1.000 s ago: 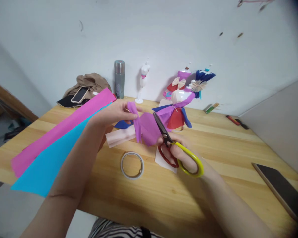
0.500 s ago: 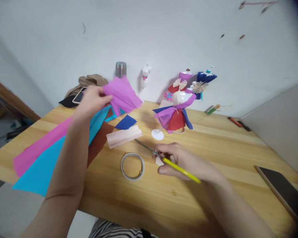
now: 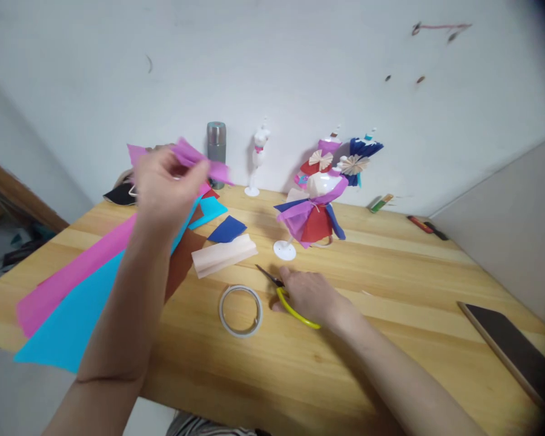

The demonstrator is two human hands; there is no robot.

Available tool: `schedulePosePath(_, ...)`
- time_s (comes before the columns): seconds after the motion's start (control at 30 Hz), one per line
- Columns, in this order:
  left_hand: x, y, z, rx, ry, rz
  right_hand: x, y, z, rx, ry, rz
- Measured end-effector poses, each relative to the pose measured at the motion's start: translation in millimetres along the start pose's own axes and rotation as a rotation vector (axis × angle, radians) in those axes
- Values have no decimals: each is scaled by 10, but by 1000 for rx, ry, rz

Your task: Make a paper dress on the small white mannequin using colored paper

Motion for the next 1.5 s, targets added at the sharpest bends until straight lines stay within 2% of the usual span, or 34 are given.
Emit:
schedulePosePath(0.1,400,-205,87,-334,-514,-390,32,8,-72,25,26,31)
schedulePosePath(0.13,515,-275,106,-408,-638,-482,26,6,-83,38,31,41)
schedulePosePath(0.2,684,-383,105,-504,-792,-557,-7,-12,-77,35,43,38)
schedulePosePath(0.3,795,-460,40,-577,-887,-623,-82,-69,-18,-54,180,6)
schedulePosePath(0.37,801,-460,-3,-590,-940,-641,-135,-112,15,-131,437,64)
schedulePosePath(0.43,798,-456,-29,-603,-985,-648,-173,-149,21,-215,815,141)
schedulePosePath(0.53,840,-497,-40,-649,-996,-626,-197,-180,-5,-304,1340,179)
schedulePosePath(0.6,896,-557,-36,-678,-996,-589,-222,-186,6,-294,1531,261)
schedulePosePath(0.67,949,-621,-24,-694,-1009,-569,-259,-181,59,-250,1630,385)
schedulePosePath(0.73,977,-665,-2,-695,-1042,-575,-299,-164,134,-224,1711,457)
schedulePosePath(0.9,972,-676,38,-621,-1025,-676,-394,-125,272,-186,1796,446)
schedulePosePath(1.27,1007,-656,26,-597,-877,-490,-417,-108,306,-213,1685,377)
schedulePosePath(1.5,930,-568,-6,-519,-778,-483,-421,-70,309,-195,1692,406)
Point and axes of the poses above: each hand's wrist, its own y-axis towards the middle knuckle, its own x-axis out of the palm, z = x × y, the point moved 2 cm from there along y, towards the middle knuckle, and after that the axes turned 14 degrees about x, right-handed, at the moved point
